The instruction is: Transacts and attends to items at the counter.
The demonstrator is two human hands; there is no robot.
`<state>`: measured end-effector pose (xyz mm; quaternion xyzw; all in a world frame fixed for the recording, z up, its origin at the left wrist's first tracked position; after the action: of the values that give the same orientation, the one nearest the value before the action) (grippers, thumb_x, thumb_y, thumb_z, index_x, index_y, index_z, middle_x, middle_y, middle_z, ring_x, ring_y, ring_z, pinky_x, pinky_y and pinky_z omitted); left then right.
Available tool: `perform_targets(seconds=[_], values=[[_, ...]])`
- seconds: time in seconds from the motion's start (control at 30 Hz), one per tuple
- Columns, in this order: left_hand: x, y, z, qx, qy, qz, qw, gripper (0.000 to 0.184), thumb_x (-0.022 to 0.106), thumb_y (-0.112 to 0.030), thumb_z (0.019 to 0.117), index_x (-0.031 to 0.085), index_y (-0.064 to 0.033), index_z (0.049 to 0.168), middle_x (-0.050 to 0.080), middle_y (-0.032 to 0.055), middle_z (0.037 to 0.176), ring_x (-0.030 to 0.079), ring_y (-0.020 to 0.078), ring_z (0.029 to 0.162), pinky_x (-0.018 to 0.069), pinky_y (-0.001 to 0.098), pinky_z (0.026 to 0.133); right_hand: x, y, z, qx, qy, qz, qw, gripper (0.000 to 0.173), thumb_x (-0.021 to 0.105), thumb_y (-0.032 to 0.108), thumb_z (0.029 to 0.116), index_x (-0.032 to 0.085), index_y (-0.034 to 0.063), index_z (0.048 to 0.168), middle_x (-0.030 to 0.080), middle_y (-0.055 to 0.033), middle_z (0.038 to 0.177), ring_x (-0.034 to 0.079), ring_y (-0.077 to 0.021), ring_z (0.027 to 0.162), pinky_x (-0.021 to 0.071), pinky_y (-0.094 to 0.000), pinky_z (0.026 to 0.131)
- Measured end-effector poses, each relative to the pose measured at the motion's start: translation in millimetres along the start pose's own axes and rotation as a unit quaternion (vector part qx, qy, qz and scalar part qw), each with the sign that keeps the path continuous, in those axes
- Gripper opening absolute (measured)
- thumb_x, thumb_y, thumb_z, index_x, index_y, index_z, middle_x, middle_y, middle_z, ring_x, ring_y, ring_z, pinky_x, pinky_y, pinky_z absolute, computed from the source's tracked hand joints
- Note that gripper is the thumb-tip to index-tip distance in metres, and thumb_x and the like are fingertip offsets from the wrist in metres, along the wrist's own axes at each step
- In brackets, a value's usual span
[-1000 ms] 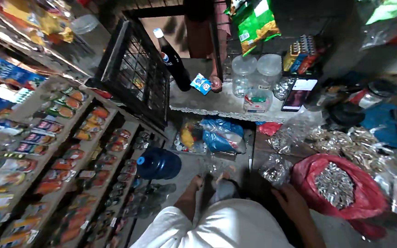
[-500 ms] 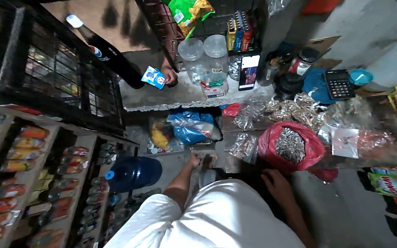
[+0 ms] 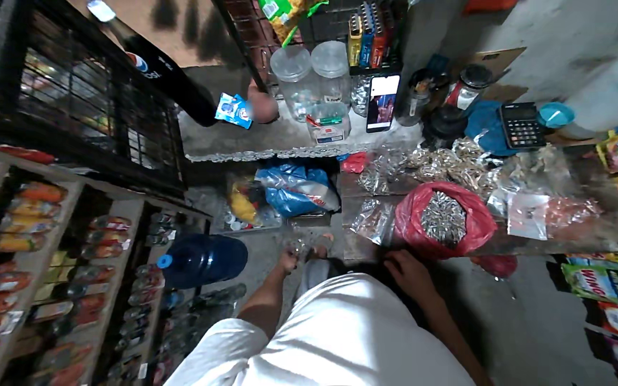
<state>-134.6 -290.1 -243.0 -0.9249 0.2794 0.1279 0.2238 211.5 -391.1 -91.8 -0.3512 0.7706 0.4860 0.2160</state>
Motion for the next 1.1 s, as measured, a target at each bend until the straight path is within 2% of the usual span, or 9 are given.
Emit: perform_targets(seconds=[0.3, 0.77, 1.1], values=[[9.0, -1.3, -1.2, 0.005, 0.004, 0.010, 1.000, 0.047, 0.046, -0.018, 0.1089, 0.037, -0.0035, 0.153, 0.054, 0.0265, 0.139, 0.057, 0.0376, 0.122, 0.0471, 0.0525, 0.098, -3.3, -13.5, -7.2, 0.020, -0.006, 0.005, 1.000, 0.037, 0.055, 0.024, 0.1061, 0.064, -0.0015, 0.131, 0.063, -0.0245, 0.134, 0.063, -0.0390, 0.121, 0.0478, -0.0541, 0.105], [16.3, -14.2, -1.5, 0.012, 0.008, 0.022, 1.000, 0.048, 0.047, -0.016, 0.1077, 0.037, -0.0055, 0.153, 0.055, 0.0250, 0.139, 0.058, 0.0359, 0.120, 0.0477, 0.0510, 0.097, 0.2, -22.3, -12.8, 0.029, -0.019, 0.010, 0.999, 0.037, 0.054, 0.024, 0.1065, 0.065, -0.0016, 0.130, 0.064, -0.0247, 0.129, 0.065, -0.0390, 0.116, 0.0491, -0.0540, 0.102], [14.6, -5.9, -2.9, 0.008, 0.007, 0.034, 0.999, 0.047, 0.049, -0.015, 0.1074, 0.038, -0.0068, 0.152, 0.055, 0.0250, 0.138, 0.060, 0.0356, 0.117, 0.0492, 0.0508, 0.094, 1.1, -20.1, -11.7, 0.029, -0.012, 0.007, 0.999, 0.037, 0.054, 0.024, 0.1068, 0.064, -0.0022, 0.131, 0.065, -0.0246, 0.129, 0.065, -0.0385, 0.117, 0.0484, -0.0537, 0.103]])
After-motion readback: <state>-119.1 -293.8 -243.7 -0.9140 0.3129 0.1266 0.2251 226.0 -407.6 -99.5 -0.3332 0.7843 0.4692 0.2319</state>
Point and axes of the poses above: each hand's wrist, its own z-axis towards the middle knuckle, its own x-axis out of the palm, y = z × x, the point moved 2 cm from there along z, towards the middle knuckle
